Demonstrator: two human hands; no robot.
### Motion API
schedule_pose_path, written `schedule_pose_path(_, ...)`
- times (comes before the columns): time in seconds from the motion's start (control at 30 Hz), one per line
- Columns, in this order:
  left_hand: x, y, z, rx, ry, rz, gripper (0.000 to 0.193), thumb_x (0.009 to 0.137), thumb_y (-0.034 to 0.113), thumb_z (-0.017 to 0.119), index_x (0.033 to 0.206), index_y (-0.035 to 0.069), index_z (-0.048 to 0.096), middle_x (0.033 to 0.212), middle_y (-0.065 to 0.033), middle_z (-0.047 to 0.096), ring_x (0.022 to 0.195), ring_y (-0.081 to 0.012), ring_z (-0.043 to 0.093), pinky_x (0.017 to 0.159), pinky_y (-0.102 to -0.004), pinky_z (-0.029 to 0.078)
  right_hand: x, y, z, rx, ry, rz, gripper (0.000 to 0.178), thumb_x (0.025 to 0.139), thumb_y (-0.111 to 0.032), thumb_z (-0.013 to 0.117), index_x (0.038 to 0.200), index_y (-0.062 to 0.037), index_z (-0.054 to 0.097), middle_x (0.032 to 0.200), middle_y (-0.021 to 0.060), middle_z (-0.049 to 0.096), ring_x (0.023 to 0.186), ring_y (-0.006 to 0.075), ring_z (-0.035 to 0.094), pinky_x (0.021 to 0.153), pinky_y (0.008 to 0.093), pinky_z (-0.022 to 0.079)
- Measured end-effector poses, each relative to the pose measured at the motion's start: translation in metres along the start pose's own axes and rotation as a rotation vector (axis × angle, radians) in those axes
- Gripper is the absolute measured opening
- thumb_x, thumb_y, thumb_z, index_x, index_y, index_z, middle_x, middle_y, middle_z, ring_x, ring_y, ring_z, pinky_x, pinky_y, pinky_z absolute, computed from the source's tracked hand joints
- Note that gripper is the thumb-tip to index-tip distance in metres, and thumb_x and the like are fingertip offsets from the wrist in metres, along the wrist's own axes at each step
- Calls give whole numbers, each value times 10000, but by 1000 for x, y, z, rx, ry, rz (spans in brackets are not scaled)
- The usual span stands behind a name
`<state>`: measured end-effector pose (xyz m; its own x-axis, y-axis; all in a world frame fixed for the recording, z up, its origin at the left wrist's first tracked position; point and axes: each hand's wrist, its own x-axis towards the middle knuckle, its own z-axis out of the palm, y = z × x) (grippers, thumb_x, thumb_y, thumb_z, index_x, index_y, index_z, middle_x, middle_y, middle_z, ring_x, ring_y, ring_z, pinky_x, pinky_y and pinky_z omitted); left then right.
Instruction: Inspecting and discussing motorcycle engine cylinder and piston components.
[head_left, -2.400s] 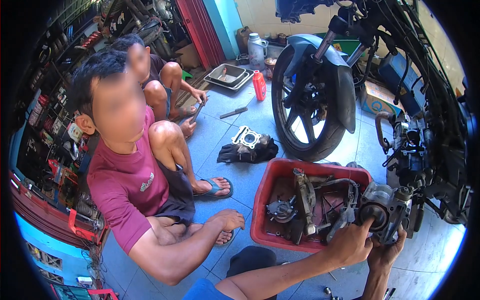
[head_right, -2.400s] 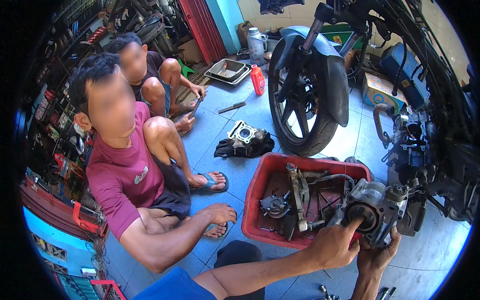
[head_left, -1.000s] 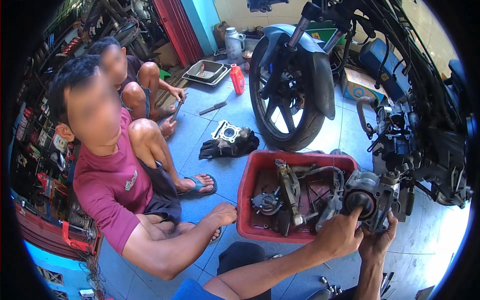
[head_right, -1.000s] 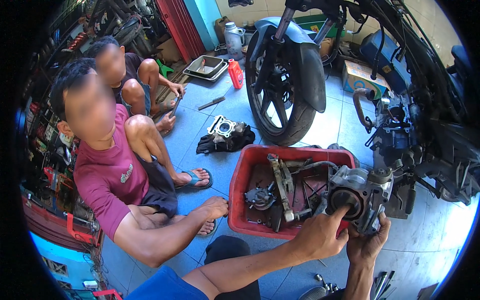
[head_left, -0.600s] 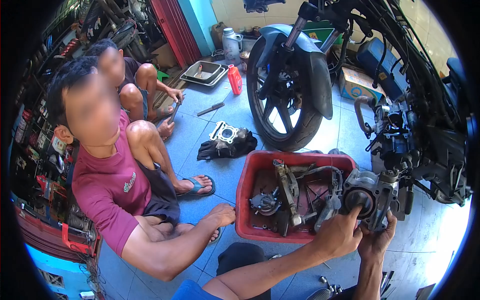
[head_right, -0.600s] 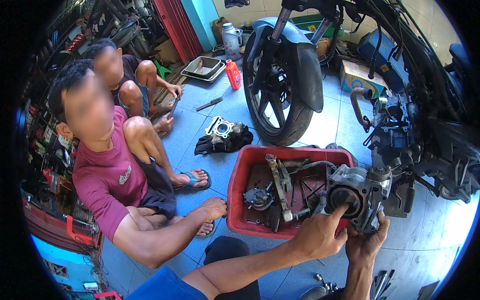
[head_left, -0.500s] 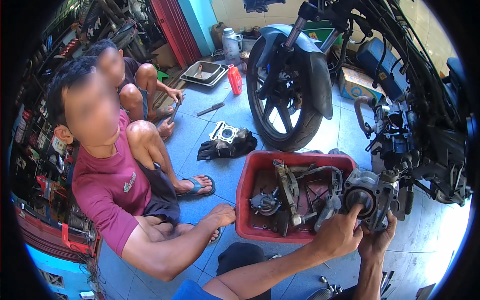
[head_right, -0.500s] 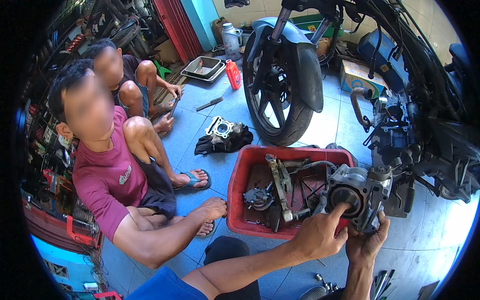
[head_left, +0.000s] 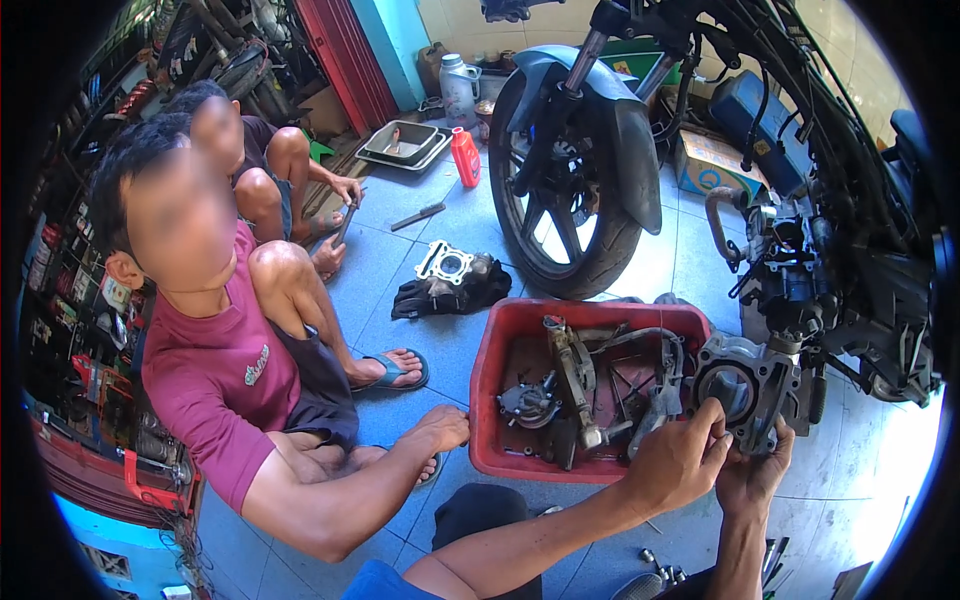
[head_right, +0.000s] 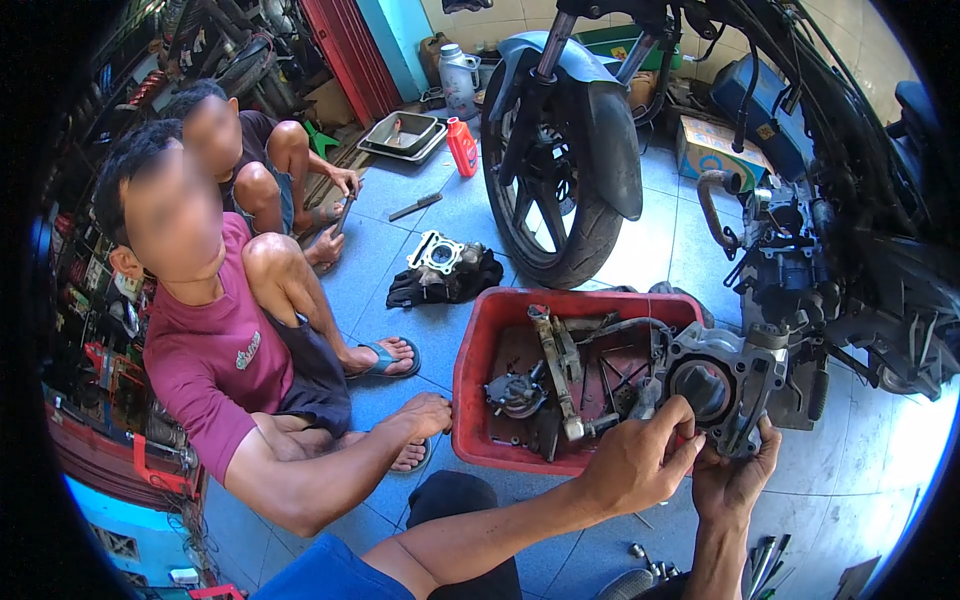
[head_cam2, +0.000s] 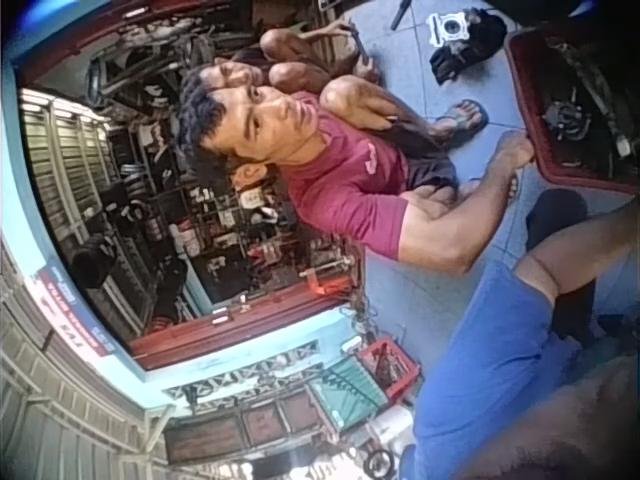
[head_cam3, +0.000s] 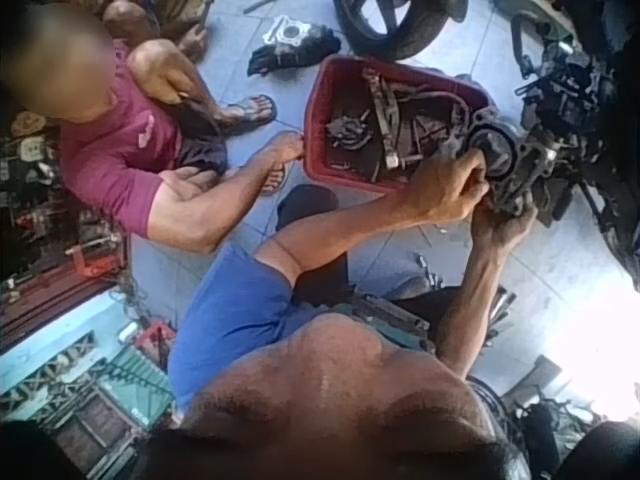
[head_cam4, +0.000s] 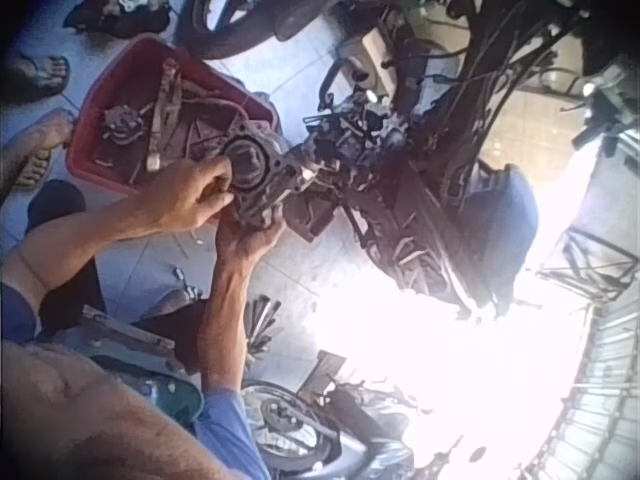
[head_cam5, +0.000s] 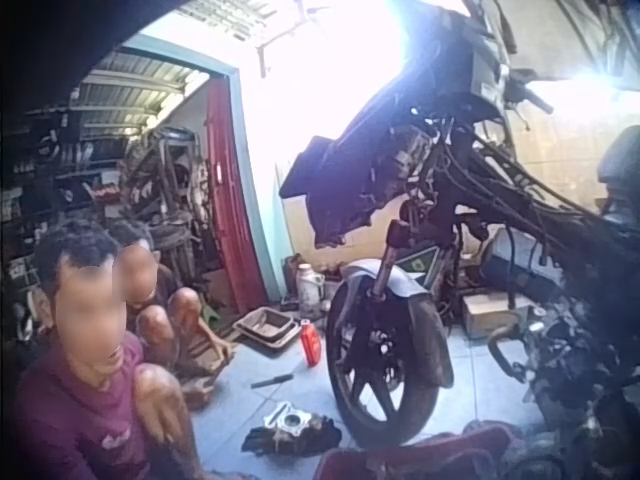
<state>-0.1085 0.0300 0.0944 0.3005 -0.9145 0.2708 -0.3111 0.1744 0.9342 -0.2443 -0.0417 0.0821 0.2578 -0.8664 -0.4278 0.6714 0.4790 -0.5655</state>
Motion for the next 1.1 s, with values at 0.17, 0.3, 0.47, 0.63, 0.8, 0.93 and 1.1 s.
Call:
schedule_pose_path(0.17, 0, 1, -2, 0, -7, 22, 212, 925, 148, 665, 985, 42, 492, 686, -128, 625, 578, -334, 665, 510, -418, 496, -5, 4, 15, -1, 90, -40, 364, 946, -385, 542, 1047, -62, 673, 942, 73, 748, 740, 179, 717, 633, 273, 586)
schedule_pose_path(0.3, -2, 3, -4, 0, -38, 6, 219, 927, 165, 673, 979, 46, 496, 692, -124, 623, 545, -285, 653, 487, -391, 476, -5, -3, 0, 7, -67, 17, 366, 944, -381, 542, 1053, -58, 673, 962, 87, 748, 793, 200, 729, 678, 294, 603)
schedule_pose_path(0.47, 8, 30, -17, -113, 134, 82, 217, 904, 130, 701, 986, 61, 512, 632, -31, 530, 481, -100, 488, 457, -266, 378, 0, -7, -8, 73, -15, 14, 301, 940, -370, 570, 978, -88, 666, 856, 43, 724, 622, 114, 629, 500, 229, 471)
schedule_pose_path(0.63, 17, 86, -46, -289, 296, 380, 255, 828, -20, 636, 1037, -6, 490, 964, -101, 534, 799, -174, 515, 736, -309, 443, -4, -8, 2, -93, 80, -46, 315, 956, -382, 536, 1017, -94, 650, 847, 26, 706, 643, 111, 625, 517, 240, 477)
schedule_pose_path(0.8, 31, 162, -38, -434, 400, 687, 236, 781, -51, 540, 1013, -16, 515, 956, -164, 529, 823, -245, 535, 719, -360, 451, -120, 0, 95, 508, -292, -229, 439, 959, -298, 583, 1194, 64, 500, 1058, 108, 599, 837, 197, 610, 687, 266, 529)
schedule_pose_path(0.93, 10, 144, -44, -649, 276, 499, 165, 825, 79, 613, 965, 14, 554, 905, -179, 558, 790, -202, 553, 714, -309, 482, -45, -19, 23, 215, -58, -78, 317, 944, -342, 556, 1038, -46, 615, 902, 66, 673, 673, 156, 594, 547, 264, 469)
schedule_pose_path(1.1, -13, 171, -52, -705, 178, 322, 196, 869, 210, 685, 916, 43, 593, 854, -194, 586, 757, -159, 570, 710, -258, 513, -17, -14, 10, 184, -101, 45, 272, 933, -356, 555, 932, -107, 666, 791, 12, 696, 538, 101, 532, 453, 245, 386)
